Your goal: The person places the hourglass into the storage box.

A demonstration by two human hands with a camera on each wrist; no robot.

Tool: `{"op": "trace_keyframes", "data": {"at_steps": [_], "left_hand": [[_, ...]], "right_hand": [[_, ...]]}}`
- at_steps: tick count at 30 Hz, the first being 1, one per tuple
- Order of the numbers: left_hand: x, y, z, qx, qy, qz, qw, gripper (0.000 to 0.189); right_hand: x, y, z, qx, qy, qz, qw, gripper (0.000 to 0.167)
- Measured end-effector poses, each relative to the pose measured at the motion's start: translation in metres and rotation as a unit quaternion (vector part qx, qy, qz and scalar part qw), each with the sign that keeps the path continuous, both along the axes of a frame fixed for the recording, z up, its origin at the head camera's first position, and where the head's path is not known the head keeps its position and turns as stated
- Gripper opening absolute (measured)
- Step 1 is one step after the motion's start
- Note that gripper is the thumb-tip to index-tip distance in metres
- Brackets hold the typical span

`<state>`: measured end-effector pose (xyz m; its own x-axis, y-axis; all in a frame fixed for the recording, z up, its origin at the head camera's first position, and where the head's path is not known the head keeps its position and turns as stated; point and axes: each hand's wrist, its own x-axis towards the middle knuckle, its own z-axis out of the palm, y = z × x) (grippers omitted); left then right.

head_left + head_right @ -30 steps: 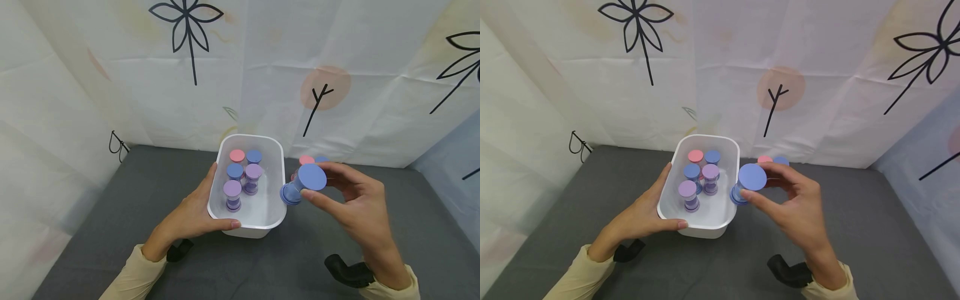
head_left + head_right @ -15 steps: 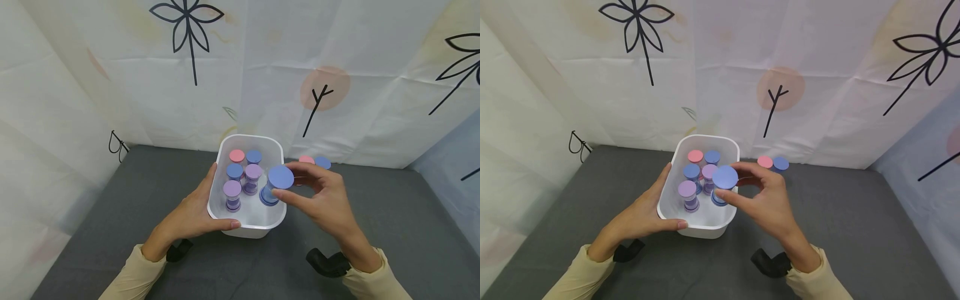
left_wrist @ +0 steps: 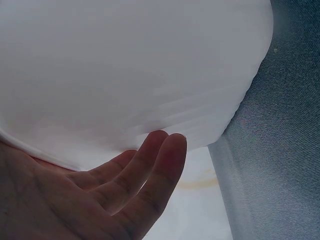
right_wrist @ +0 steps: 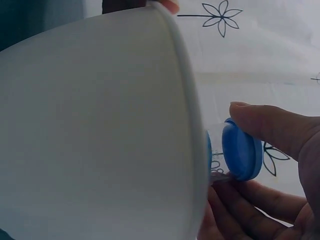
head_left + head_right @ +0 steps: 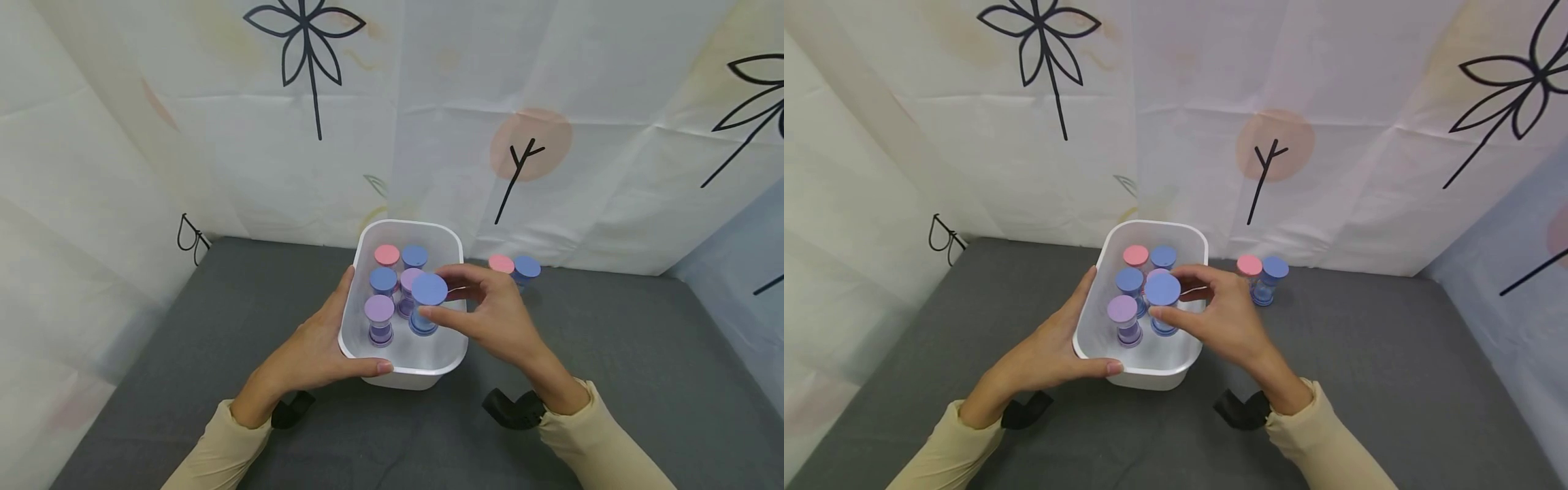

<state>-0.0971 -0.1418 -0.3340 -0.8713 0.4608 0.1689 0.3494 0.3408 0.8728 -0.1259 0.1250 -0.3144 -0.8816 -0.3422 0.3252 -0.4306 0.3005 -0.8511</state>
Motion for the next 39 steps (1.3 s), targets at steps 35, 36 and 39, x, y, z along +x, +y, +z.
{"op": "trace_keyframes", "data": {"at_steps": [35, 36, 39], "left_hand": [[-0.014, -0.007, -0.034, -0.032, 0.019, 0.012, 0.9992, 0.134], [-0.014, -0.007, -0.034, -0.032, 0.019, 0.012, 0.9992, 0.134], [-0.014, -0.007, -0.035, -0.031, 0.021, 0.011, 0.9993, 0.133]], "right_hand": [[-0.015, -0.028, -0.005, 0.321, 0.043, -0.036, 0.9454, 0.038], [-0.016, -0.029, -0.005, 0.327, 0.046, -0.037, 0.9430, 0.037], [-0.016, -0.032, -0.007, 0.347, 0.057, -0.042, 0.9351, 0.034]]}}
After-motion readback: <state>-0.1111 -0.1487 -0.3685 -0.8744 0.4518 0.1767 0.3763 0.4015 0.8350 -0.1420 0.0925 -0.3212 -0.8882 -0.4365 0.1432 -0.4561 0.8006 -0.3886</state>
